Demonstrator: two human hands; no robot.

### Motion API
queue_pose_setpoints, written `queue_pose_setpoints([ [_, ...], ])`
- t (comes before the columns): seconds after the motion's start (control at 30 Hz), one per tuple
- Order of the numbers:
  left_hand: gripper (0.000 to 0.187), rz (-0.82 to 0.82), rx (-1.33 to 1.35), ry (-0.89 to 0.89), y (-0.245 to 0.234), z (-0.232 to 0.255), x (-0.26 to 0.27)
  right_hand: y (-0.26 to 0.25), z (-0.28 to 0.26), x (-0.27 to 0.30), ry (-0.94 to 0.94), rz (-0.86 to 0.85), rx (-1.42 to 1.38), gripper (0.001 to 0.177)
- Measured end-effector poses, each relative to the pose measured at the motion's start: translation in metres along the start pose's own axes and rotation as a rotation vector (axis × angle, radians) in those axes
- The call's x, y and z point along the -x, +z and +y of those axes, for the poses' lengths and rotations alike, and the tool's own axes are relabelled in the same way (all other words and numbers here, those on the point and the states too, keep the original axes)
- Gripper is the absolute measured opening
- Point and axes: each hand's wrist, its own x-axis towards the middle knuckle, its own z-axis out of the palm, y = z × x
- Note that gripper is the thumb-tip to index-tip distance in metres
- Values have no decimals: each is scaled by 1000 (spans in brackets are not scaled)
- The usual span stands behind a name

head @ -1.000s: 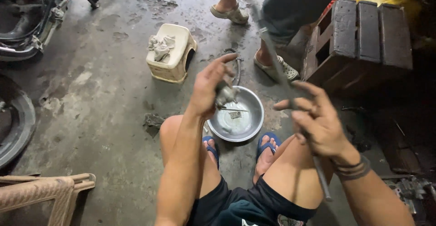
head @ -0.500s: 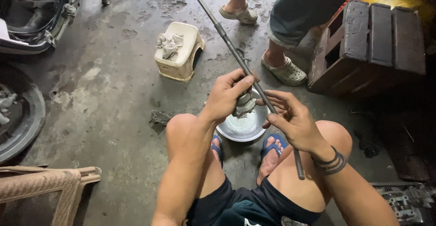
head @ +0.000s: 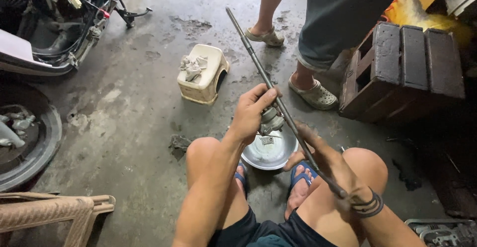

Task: A person is cleaning and inspecting a small mechanical component from a motorcycle using a metal rod and a screwdriver while sitting on the floor.

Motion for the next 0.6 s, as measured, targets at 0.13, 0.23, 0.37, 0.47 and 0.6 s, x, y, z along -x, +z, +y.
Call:
queue_pose_setpoints([
  [0.13,19,21,147,-15,-2,2,-6,-5,7,7,64,92,727,104],
  [0.23,17,60,215,-17,-8,-3,-16,0,15,-1,301,383,714,64],
  [0.37,20,196,196,-63,-25,-18,-17,3,36,-11,309,587,371,41],
  [0.47,33,236,264,-95,-24,-10,-7,-9,58,-5,192,694,79,40],
  [0.6,60,385,390,-83,-32,-12,-4,-20,63,-3,29,772,-74,40],
])
